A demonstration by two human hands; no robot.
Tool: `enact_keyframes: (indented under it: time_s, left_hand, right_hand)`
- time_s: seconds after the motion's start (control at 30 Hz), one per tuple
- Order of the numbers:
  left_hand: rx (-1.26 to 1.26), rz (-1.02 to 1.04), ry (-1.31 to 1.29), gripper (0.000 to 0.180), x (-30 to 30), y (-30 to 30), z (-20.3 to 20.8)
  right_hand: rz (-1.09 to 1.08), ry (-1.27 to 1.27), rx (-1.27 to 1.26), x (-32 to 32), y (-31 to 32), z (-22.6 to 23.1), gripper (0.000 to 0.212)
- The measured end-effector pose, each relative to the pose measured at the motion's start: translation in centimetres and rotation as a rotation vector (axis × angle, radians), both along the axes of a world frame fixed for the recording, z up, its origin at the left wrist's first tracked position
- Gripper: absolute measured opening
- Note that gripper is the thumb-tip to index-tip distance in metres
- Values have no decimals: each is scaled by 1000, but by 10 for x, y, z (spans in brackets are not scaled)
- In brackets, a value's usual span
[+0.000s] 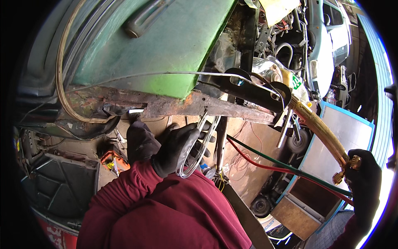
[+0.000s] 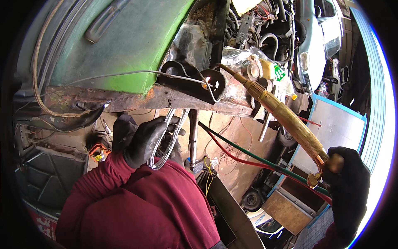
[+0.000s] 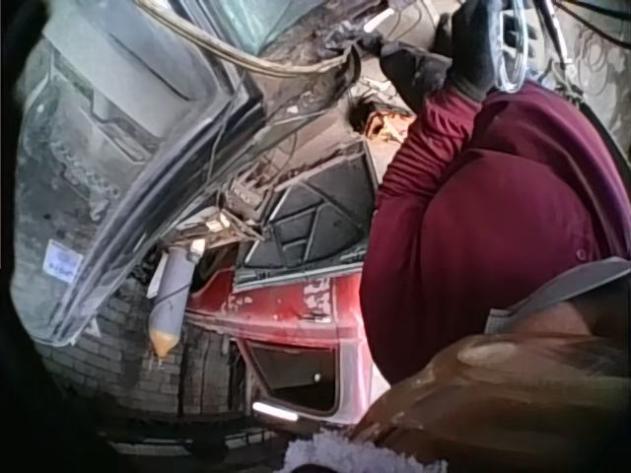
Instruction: The person welds a metal bracket to the front frame of a green car using a MIG welding torch and filler wire. They repeatedly position the bracket, weld it in place, and then use a hammer to tap and adjust the weld area.
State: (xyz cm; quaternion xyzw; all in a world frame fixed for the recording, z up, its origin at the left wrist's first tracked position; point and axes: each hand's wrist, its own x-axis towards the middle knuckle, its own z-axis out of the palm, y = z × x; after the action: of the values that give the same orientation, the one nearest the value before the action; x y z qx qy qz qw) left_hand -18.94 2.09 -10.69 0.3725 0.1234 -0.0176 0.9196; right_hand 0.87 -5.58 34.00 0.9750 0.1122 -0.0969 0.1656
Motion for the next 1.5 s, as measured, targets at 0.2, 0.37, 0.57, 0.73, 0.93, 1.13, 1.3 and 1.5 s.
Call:
enact_keyframes:
  time_s: [0.2, 0.37, 0.57, 0.73, 0.93, 1.13, 1.3, 1.5]
  left_hand:
    - [721, 339, -172, 30, -18, 4, 1]
    - [605, 69, 176, 29, -41, 13, 16]
    - [952, -25, 139, 42, -66, 21, 17]
    - [576, 18, 260, 22, -80, -9, 46]
    - [308, 133, 198, 20, -74, -66, 107]
    - [278, 326, 156, 40, -69, -126, 135]
    - [421, 429, 92, 49, -80, -170, 138]
    - [480, 873, 215, 58, -87, -221, 130]
  right_hand:
    - [-99, -51, 86, -5, -26, 8, 36]
    - [-48, -113, 63, -16, -78, 9, 41]
    - [-141, 1, 421, -29, -166, -12, 41]
    - [-103, 120, 662, -31, -240, -47, 41]
    - [-149, 361, 1062, -21, -325, -89, 67]
    - [-185, 767, 1365, -27, -351, -149, 83]
    - [182, 1080, 1202, -20, -328, -189, 67]
    - [717, 1057, 1129, -45, -272, -223, 56]
